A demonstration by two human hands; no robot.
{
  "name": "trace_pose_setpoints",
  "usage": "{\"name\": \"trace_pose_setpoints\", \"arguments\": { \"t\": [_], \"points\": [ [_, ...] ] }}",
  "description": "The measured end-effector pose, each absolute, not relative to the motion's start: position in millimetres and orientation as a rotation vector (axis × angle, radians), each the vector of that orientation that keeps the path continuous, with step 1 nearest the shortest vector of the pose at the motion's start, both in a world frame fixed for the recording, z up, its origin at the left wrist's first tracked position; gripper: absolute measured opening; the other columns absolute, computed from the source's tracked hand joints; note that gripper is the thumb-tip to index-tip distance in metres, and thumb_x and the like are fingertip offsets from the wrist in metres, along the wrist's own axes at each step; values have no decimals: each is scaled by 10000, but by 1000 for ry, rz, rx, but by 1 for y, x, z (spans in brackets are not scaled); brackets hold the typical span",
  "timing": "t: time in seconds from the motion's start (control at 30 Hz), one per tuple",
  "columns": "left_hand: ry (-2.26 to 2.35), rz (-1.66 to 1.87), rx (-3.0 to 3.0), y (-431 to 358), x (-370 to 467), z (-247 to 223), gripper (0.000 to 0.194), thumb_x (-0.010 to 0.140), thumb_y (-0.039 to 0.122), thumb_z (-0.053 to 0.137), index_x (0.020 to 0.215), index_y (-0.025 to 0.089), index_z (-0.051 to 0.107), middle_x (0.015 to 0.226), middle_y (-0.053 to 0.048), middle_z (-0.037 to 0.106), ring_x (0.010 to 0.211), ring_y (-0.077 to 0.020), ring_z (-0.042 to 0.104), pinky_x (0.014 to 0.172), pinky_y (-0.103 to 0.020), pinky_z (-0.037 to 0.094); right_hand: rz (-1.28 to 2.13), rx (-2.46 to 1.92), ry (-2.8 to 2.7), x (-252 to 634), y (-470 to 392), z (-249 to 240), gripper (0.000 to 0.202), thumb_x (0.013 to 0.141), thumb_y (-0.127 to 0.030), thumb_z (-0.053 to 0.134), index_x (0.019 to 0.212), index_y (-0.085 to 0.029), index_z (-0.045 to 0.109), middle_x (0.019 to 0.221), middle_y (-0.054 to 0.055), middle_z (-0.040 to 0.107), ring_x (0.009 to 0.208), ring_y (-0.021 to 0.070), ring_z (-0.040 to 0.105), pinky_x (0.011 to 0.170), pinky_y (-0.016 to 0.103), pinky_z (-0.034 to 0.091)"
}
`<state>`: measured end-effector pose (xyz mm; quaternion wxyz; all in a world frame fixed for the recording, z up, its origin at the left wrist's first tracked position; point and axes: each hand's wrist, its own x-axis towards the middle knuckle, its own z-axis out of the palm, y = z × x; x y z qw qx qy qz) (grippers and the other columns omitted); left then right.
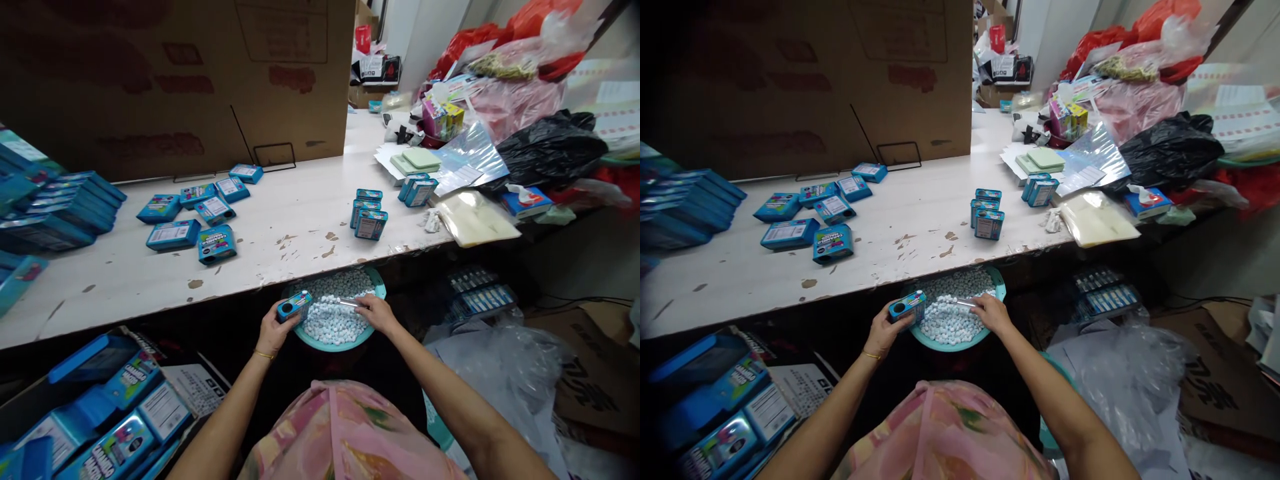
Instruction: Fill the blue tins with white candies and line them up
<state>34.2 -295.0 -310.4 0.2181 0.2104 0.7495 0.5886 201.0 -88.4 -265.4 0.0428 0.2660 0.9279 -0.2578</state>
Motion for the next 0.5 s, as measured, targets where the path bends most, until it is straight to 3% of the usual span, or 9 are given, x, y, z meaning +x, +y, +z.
{"name": "trace_pose_setpoints", "arguments": {
  "t": [0.1, 0.23, 0.37, 0.5],
  "points": [
    [2104, 1618, 633, -289, 36, -309, 439, 545, 325, 667, 924, 138, 547, 857, -40, 603, 811, -182, 560, 809, -343, 427, -728, 691, 2955, 202, -88, -223, 306, 799, -337, 477, 1068, -225, 569, 846, 18, 578, 815, 134, 528, 693, 219, 378],
    [2011, 1672, 717, -269, 47, -309, 402, 555, 260, 639, 926, 134, 549, 876, -49, 602, 828, -176, 557, 815, -329, 422, -278, 418, 3078, 185, -109, -172, 280, 795, -355, 470, 1025, -237, 578, 837, 35, 568, 805, 163, 515, 678, 257, 347],
    [1963, 1710, 719, -255, 53, -308, 413, 536, 227, 638, 931, 136, 556, 928, -62, 592, 876, -185, 548, 838, -329, 409, 69, 242, 3034, 166, -133, -144, 188, 783, -253, 466, 892, -171, 595, 810, 72, 566, 775, 177, 505, 689, 291, 318],
    [1908, 1739, 679, -261, 47, -305, 425, 519, 223, 667, 921, 139, 563, 901, -53, 599, 870, -188, 546, 851, -340, 394, 131, 271, 3037, 168, -130, -126, 157, 791, -229, 445, 822, -160, 583, 822, 75, 568, 782, 174, 511, 689, 290, 317]
  ]
}}
